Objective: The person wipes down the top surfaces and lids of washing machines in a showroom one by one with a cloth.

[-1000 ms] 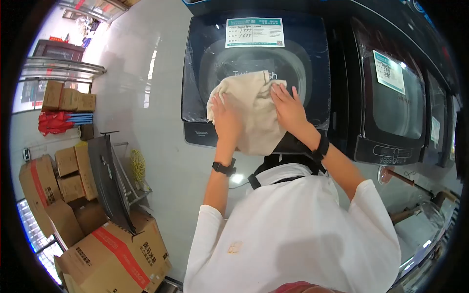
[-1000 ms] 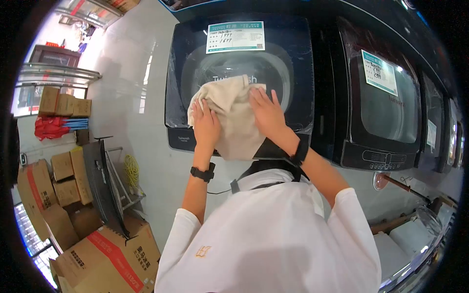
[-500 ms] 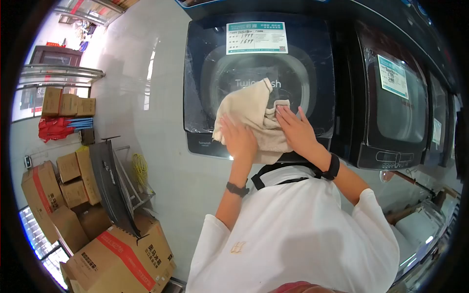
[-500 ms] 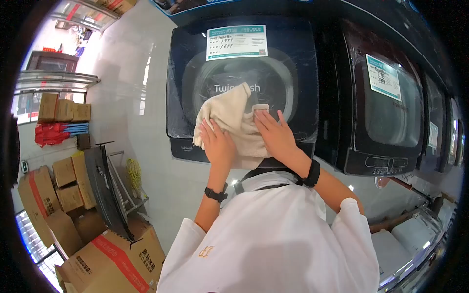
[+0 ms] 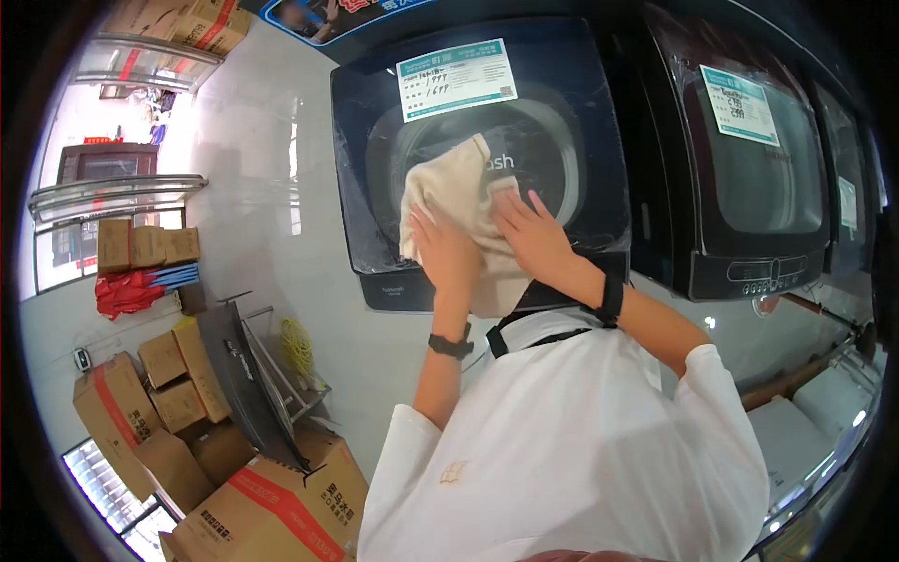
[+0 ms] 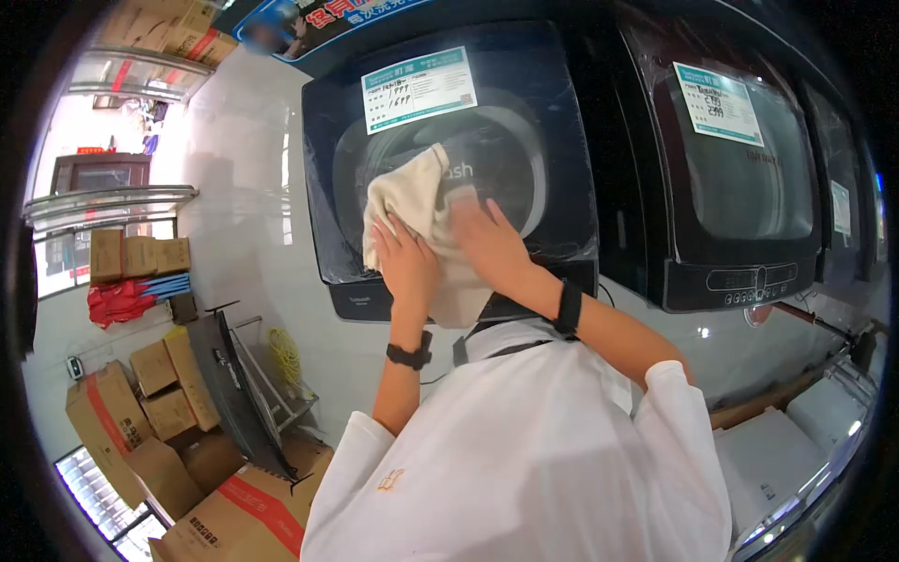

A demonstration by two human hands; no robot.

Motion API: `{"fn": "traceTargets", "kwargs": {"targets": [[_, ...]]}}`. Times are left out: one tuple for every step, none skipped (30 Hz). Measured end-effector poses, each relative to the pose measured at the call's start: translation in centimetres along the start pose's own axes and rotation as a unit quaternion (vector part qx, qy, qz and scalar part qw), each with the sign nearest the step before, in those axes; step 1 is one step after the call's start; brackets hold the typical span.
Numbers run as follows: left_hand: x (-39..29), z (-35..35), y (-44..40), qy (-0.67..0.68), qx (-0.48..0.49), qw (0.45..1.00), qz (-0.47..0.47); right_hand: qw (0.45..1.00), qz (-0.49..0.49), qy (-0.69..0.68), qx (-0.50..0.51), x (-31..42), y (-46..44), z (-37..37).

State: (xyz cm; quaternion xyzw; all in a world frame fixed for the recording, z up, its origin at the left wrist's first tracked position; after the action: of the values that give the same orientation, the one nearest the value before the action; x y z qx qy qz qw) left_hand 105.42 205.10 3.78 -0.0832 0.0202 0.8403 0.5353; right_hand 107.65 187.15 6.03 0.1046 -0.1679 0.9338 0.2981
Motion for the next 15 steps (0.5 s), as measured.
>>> {"fn": "traceTargets", "kwargs": {"targets": [[-0.2,0.3,1.7,0.009,0.01,1.0,-0.007,1.0,0.005,-0.016,0.003,0.3,1.5,0.5],[-0.3,0.5,3.2,0.021,0.018,1.0,-0.011,1.0,0.011,-0.013,0.011,0.0,2.2,0.9],[-0.4,0.7,4.0,0.033,0.024,0.999,-0.014,1.0,0.018,-0.01,0.018,-0.6,2.7,1.3],[-0.3,0.8,4.1,0.037,0.02,0.999,-0.029,0.999,0.026,-0.007,0.025,-0.9,2.7,1.5],[0.0,1.0,4.0,0.041,0.015,0.998,-0.043,0.999,0.026,0.01,0.024,-1.3,2.3,1.5],[0.3,1.0,3.7,0.046,0.008,0.997,-0.056,0.999,0.028,0.027,0.023,-1.9,1.5,1.4],[0.8,0.7,2.9,0.051,0.002,0.997,-0.056,0.998,0.029,0.045,0.023,-2.6,0.6,1.3],[1.2,0.3,1.6,0.057,-0.005,0.997,-0.056,0.998,0.033,0.055,0.01,-3.4,-0.6,1.0],[1.5,-0.1,0.4,0.063,-0.01,0.996,-0.056,0.997,0.035,0.065,-0.002,-4.3,-2.0,0.5],[1.6,-0.1,-0.5,0.063,-0.025,0.996,-0.049,0.996,0.038,0.076,-0.013,-4.7,-3.3,0.1],[1.7,-0.2,-1.3,0.062,-0.038,0.996,-0.043,0.997,0.02,0.073,-0.015,-4.5,-4.4,0.1],[1.5,-0.2,-1.5,0.061,-0.047,0.996,-0.039,0.998,-0.002,0.068,-0.014,-3.9,-5.3,0.4],[1.2,-0.6,-1.3,0.044,-0.074,0.996,-0.033,0.998,-0.024,0.064,-0.01,-3.4,-5.3,0.4],[1.1,-1.0,-0.4,0.035,-0.069,0.996,-0.031,0.997,-0.022,0.073,-0.015,-2.6,-4.8,-0.2],[0.9,-1.6,0.3,0.03,-0.069,0.997,-0.032,0.996,-0.02,0.088,-0.022,-2.0,-4.0,-1.0]]}}
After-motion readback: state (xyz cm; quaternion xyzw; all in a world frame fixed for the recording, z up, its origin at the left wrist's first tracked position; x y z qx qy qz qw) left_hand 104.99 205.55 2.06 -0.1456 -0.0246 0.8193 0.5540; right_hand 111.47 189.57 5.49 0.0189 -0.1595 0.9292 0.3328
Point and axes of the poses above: each hand's wrist, its own y-axis away from the middle knuckle, its own z-axis out of the back of the hand, x = y × z, the point moved 4 cm from there along -y, towards the middle knuckle, and after that the axes turned 13 degrees about z, right-handed, at the moved point
